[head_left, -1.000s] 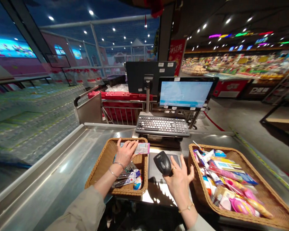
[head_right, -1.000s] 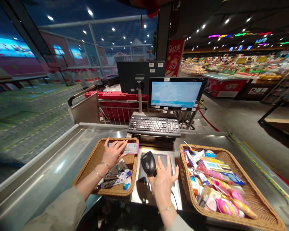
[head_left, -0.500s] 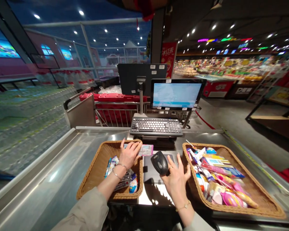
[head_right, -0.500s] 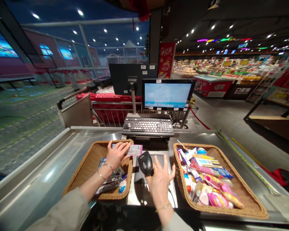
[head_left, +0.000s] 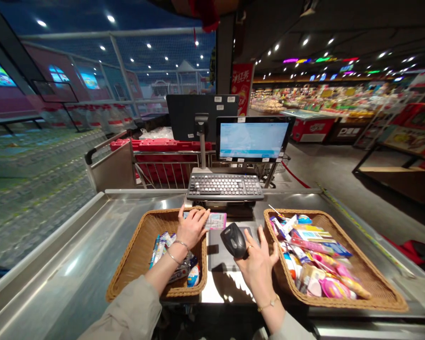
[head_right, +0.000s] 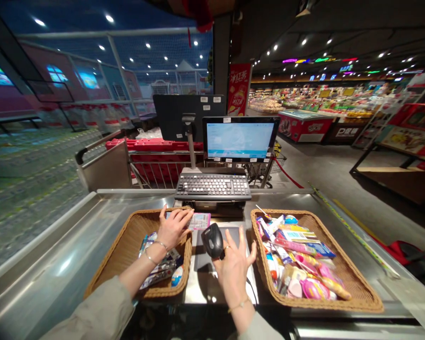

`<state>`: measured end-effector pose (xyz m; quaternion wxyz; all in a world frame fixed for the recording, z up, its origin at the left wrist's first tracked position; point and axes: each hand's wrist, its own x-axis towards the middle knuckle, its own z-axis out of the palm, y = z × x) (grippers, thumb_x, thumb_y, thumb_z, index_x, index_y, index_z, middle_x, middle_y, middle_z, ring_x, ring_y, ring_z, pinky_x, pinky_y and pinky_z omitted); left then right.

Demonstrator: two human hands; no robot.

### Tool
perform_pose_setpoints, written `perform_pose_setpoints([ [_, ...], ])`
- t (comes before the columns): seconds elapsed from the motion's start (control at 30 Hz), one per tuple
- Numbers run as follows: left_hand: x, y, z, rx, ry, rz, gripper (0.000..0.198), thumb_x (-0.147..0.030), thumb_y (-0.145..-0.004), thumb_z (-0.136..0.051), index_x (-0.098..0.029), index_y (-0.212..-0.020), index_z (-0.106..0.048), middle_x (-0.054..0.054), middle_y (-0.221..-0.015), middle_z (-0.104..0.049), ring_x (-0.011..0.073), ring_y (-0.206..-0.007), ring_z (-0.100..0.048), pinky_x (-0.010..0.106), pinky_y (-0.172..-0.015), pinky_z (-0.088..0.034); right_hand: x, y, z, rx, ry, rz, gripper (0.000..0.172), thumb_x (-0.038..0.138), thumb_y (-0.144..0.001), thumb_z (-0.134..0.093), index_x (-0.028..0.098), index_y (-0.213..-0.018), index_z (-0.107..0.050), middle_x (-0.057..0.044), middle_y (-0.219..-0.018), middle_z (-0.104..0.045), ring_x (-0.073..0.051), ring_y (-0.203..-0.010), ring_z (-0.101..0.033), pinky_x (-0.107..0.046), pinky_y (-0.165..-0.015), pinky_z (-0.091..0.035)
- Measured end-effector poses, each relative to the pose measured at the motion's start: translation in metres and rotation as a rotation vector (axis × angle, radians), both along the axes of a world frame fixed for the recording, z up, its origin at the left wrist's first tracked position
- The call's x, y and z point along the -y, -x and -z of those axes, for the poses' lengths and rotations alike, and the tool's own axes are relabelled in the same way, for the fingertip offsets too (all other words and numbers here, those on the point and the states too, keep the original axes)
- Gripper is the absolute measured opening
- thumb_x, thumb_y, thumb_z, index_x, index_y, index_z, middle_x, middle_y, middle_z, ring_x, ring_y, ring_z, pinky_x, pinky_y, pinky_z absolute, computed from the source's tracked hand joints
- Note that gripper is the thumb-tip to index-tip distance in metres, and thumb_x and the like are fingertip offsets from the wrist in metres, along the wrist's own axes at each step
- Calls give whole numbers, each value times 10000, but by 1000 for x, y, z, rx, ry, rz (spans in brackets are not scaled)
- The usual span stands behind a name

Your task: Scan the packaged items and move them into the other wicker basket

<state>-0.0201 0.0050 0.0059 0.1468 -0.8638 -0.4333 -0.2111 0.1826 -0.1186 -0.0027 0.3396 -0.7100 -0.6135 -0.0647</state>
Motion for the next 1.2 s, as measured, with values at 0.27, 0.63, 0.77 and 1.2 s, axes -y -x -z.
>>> perform_pose_setpoints([
  [0.27,-2,-6,2,-7,-18,-6,610,-371,-810,-667,-316,-1384,-469,67,-1232,-659,279,-1119,-563,620,-1135,-92,1,-4,-1,-24,-4,7,187,218,-721,-565,254,-849,-698,-14,-1207,-668,-319,-1355,-353,-584,-1104,-43],
  [0.63,-2,-12,-1,7,-9,13,593,-376,-820,-662,-307,-1377,-471,70,-1237,-659,271,-1135,-556,623,-1146,-34,2,-8,-3,-46,4,-1,212,216,-718,-547,260,-850,-707,-17,-1195,-675,-316,-1354,-352,-579,-1098,-49],
  [0.77,-2,-13,-3,5,1,8,595,-369,-822,-660,-308,-1381,-464,67,-1238,-657,272,-1133,-555,623,-1145,-46,2,-8,-6,-66,0,2,238,201,-714,-538,268,-869,-707,1,-1193,-675,-310,-1352,-359,-571,-1102,-61],
  [1.2,-2,-19,-6,-2,-24,7,593,-377,-807,-668,-309,-1368,-487,66,-1235,-659,285,-1121,-561,637,-1135,-82,2,-16,1,-25,-19,47,224,221,-720,-557,262,-886,-701,-13,-1219,-662,-308,-1354,-364,-580,-1099,-100],
])
